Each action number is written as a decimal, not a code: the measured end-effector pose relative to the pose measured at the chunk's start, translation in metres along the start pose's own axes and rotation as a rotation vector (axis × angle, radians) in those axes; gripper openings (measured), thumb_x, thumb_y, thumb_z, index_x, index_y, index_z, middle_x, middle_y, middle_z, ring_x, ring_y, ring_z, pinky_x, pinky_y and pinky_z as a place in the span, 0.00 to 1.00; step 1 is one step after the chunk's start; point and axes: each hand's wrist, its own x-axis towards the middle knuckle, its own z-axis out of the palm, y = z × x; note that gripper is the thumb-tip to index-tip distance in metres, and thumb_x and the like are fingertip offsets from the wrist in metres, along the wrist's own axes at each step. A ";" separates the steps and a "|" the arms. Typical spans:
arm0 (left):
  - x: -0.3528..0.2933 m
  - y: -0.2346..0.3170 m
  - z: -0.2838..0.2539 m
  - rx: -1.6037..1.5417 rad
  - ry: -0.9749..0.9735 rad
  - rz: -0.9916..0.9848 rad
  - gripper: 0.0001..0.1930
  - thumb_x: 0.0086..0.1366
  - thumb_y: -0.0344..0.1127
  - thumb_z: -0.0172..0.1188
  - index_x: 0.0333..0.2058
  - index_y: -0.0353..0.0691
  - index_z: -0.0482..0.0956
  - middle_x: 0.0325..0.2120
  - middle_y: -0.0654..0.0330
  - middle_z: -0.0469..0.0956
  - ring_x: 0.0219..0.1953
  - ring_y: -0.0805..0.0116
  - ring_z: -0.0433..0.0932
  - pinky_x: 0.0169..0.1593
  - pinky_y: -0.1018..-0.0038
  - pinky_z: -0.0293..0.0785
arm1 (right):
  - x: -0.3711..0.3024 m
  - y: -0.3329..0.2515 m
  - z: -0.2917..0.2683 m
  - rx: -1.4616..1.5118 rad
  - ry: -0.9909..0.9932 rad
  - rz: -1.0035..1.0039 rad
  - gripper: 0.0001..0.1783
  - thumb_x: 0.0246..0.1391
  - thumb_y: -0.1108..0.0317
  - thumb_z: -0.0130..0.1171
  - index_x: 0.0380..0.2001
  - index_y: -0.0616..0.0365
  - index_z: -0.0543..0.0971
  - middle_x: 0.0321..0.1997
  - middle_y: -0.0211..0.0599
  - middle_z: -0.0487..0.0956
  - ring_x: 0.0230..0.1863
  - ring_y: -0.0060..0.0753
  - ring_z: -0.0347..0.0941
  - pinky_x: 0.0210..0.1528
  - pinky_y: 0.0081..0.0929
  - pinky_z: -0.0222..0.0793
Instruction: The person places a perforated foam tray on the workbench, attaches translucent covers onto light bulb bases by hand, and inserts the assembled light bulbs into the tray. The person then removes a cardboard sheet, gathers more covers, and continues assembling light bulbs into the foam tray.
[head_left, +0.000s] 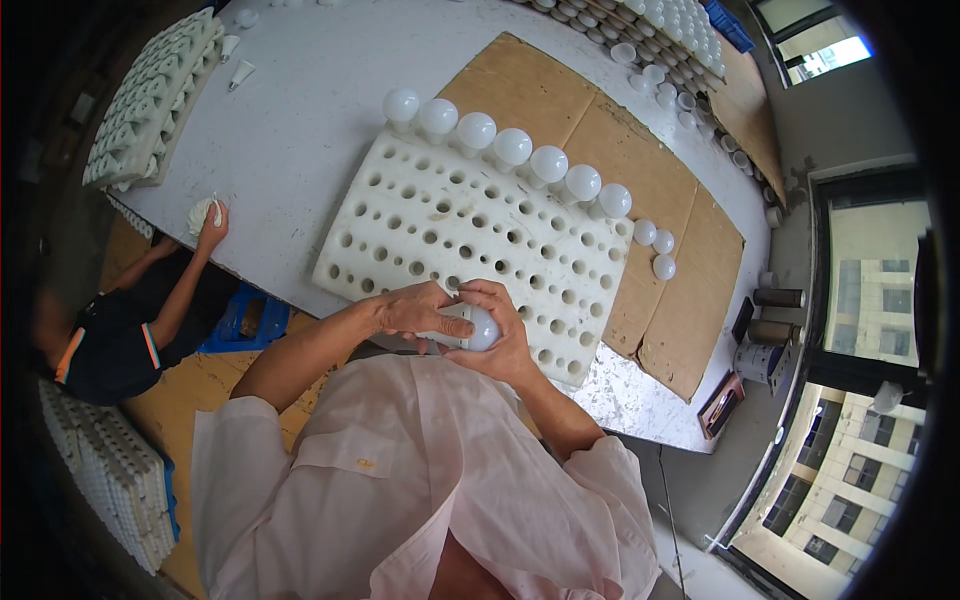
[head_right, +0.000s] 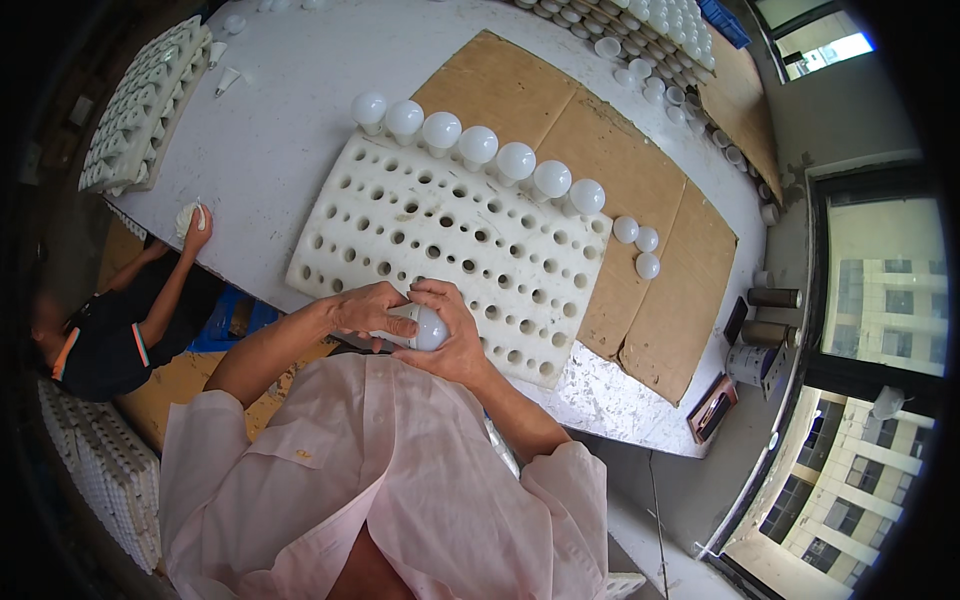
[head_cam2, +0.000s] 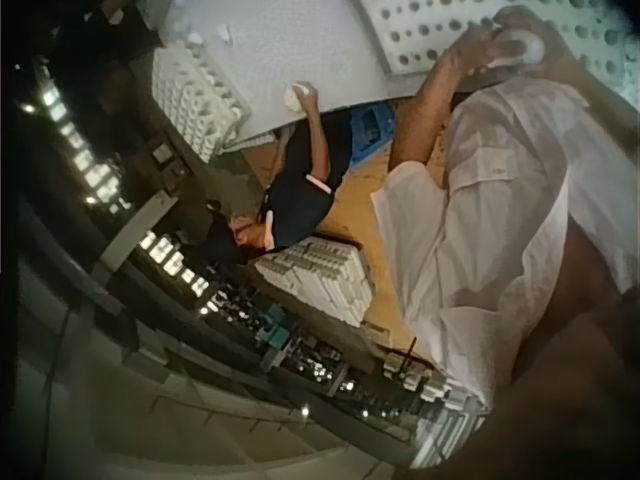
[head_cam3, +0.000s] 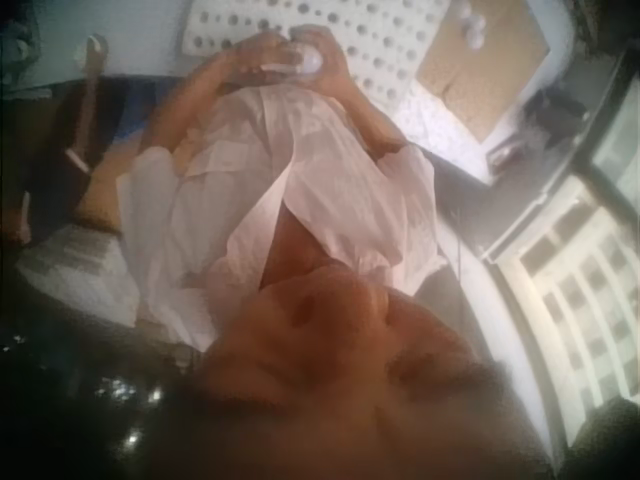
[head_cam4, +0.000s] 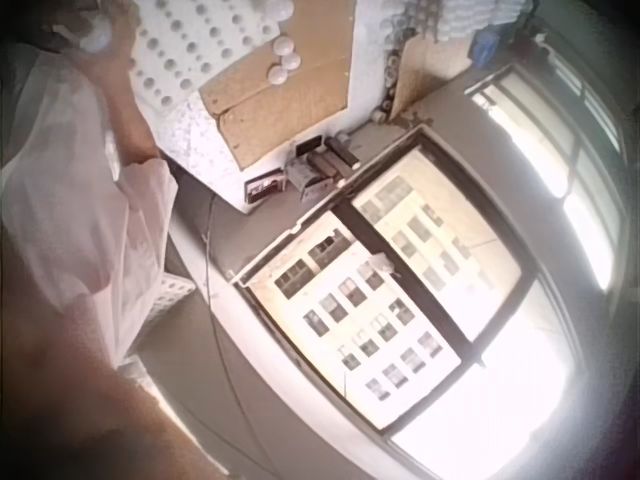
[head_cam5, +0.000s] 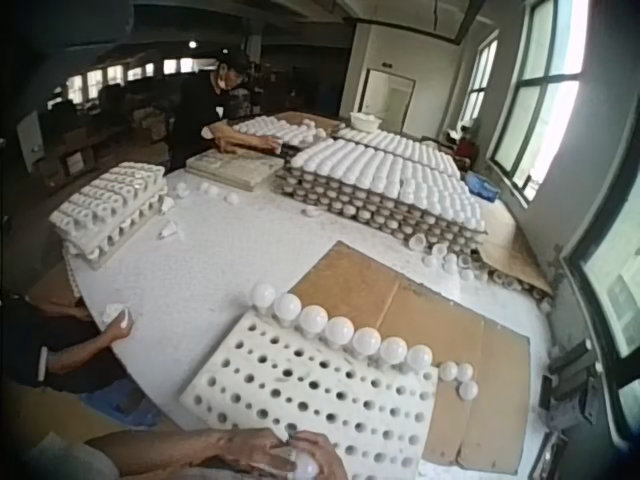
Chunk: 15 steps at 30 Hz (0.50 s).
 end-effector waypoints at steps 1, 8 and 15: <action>-0.001 0.002 0.001 0.077 0.010 0.014 0.33 0.51 0.62 0.64 0.32 0.30 0.78 0.17 0.58 0.77 0.14 0.74 0.75 0.14 0.84 0.66 | 0.000 0.001 0.001 -0.015 -0.001 -0.003 0.43 0.23 0.67 0.77 0.50 0.56 0.71 0.54 0.43 0.68 0.54 0.42 0.66 0.54 0.36 0.65; 0.000 0.006 0.011 0.284 0.121 0.074 0.31 0.46 0.57 0.67 0.33 0.29 0.79 0.21 0.51 0.79 0.16 0.69 0.77 0.25 0.76 0.74 | -0.004 0.006 0.005 -0.111 0.045 -0.109 0.35 0.27 0.71 0.72 0.45 0.57 0.72 0.46 0.43 0.72 0.47 0.42 0.70 0.47 0.34 0.69; 0.010 -0.012 0.012 0.441 0.162 0.160 0.35 0.43 0.65 0.64 0.24 0.29 0.79 0.15 0.51 0.76 0.15 0.65 0.77 0.22 0.72 0.73 | -0.010 0.010 0.015 -0.087 0.173 -0.159 0.28 0.28 0.73 0.66 0.41 0.59 0.73 0.43 0.44 0.73 0.41 0.40 0.72 0.43 0.32 0.70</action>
